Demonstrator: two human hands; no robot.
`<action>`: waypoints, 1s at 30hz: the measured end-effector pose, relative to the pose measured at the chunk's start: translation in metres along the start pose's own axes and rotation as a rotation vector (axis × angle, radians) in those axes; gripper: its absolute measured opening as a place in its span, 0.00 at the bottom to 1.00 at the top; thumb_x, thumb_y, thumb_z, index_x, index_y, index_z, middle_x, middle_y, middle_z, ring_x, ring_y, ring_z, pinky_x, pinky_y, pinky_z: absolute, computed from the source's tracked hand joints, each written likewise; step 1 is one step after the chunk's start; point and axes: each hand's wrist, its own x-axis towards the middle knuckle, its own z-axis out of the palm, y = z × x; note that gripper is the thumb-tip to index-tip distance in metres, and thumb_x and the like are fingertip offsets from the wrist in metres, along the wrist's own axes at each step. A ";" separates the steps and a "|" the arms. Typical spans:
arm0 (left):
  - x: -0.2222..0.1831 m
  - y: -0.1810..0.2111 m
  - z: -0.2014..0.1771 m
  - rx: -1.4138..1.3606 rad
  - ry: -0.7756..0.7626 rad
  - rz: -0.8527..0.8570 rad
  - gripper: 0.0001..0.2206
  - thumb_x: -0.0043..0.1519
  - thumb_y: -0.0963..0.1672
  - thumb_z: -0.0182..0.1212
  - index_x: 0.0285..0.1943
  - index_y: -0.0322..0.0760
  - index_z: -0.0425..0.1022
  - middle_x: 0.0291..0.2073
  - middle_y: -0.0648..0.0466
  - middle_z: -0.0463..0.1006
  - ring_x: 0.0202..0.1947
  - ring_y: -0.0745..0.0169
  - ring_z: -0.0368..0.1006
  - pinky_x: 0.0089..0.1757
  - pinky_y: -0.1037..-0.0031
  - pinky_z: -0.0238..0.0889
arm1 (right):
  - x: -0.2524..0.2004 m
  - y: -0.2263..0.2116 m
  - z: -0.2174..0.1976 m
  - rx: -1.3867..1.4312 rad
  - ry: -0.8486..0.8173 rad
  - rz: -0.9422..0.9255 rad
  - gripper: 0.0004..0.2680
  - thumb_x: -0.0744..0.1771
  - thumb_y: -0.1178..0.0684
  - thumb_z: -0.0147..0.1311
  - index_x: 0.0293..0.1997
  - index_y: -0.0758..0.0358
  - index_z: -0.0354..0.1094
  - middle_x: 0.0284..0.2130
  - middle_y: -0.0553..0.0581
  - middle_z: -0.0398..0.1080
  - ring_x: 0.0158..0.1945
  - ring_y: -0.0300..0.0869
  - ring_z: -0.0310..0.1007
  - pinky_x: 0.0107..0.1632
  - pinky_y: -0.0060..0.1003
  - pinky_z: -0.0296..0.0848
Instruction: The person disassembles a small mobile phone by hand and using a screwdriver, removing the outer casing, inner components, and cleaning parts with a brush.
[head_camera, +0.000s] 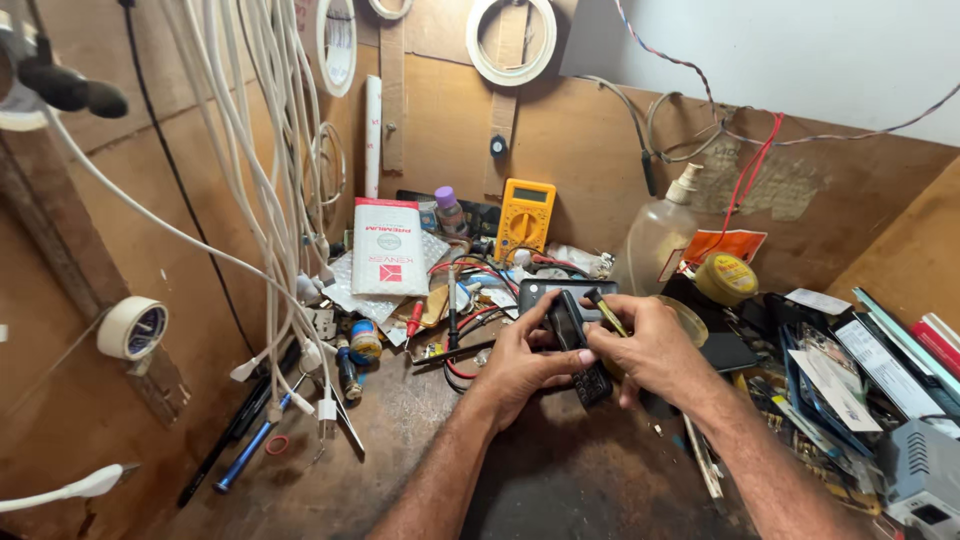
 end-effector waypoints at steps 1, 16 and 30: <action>0.000 0.001 0.000 0.002 0.002 0.001 0.49 0.47 0.40 0.76 0.80 0.48 0.52 0.49 0.49 0.78 0.46 0.62 0.78 0.42 0.70 0.77 | 0.000 0.000 0.001 -0.017 0.001 0.007 0.11 0.65 0.53 0.55 0.48 0.70 0.74 0.18 0.58 0.71 0.12 0.40 0.69 0.13 0.36 0.70; -0.003 0.006 0.003 -0.034 0.059 -0.008 0.45 0.51 0.39 0.70 0.81 0.43 0.52 0.44 0.50 0.78 0.42 0.67 0.76 0.38 0.75 0.75 | 0.006 -0.014 0.018 -0.116 0.111 -0.016 0.12 0.63 0.54 0.55 0.48 0.67 0.76 0.20 0.57 0.77 0.12 0.40 0.71 0.14 0.37 0.68; -0.002 0.003 0.001 0.001 0.028 0.040 0.44 0.50 0.40 0.73 0.79 0.42 0.56 0.41 0.52 0.78 0.37 0.69 0.75 0.33 0.79 0.73 | 0.019 -0.022 0.011 -0.162 0.002 -0.044 0.13 0.64 0.53 0.50 0.49 0.65 0.75 0.22 0.59 0.77 0.14 0.43 0.74 0.15 0.40 0.74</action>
